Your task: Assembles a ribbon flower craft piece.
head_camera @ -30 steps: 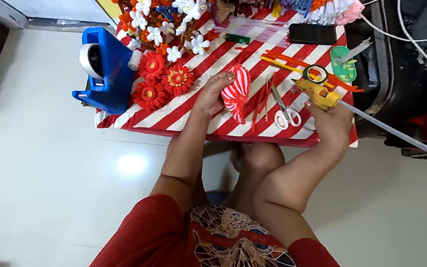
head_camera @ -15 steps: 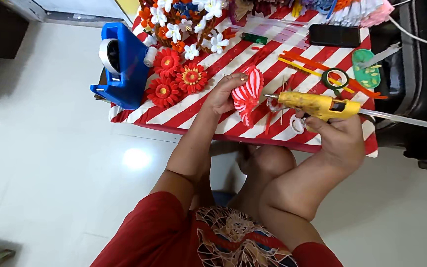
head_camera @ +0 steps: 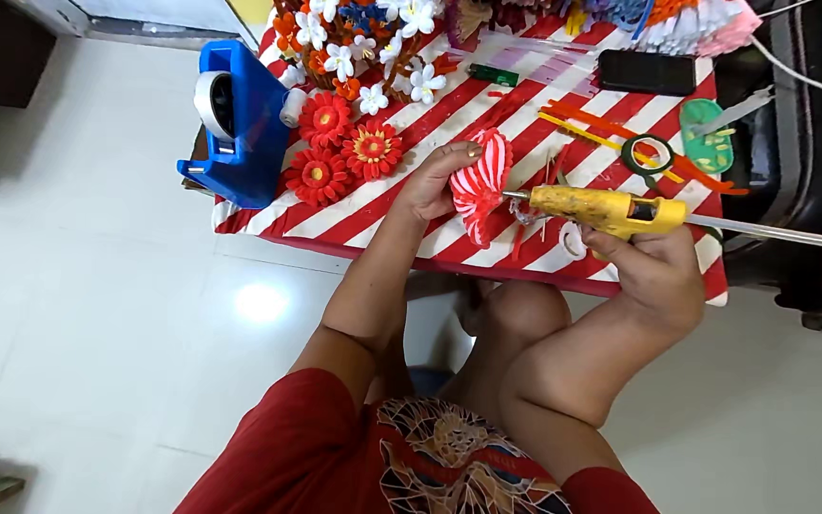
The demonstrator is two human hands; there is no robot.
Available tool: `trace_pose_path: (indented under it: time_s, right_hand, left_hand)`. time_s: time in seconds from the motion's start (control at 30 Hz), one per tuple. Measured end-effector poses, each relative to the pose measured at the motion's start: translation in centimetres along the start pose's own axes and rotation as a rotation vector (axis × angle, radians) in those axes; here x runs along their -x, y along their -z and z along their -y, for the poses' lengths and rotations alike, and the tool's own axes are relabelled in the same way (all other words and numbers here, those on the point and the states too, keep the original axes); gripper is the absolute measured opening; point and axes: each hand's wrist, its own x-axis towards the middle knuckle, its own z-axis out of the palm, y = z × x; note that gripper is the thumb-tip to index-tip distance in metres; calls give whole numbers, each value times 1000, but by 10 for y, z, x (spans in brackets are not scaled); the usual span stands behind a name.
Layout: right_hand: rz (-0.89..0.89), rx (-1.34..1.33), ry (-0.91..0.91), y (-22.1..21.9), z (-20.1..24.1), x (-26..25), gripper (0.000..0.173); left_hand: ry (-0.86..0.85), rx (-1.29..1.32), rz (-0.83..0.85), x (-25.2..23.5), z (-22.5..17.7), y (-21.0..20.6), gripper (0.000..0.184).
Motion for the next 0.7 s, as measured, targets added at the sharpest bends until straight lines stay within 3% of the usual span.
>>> trace_pose_path:
  time_s: [0.57, 0.7]
  right_hand:
    - [-41, 1, 19, -1, -1, -1, 23]
    - [-28, 10, 15, 0, -2, 1, 31]
  left_hand:
    - [6, 26, 55, 0, 1, 2, 25]
    - [4, 27, 38, 0, 1, 2, 25]
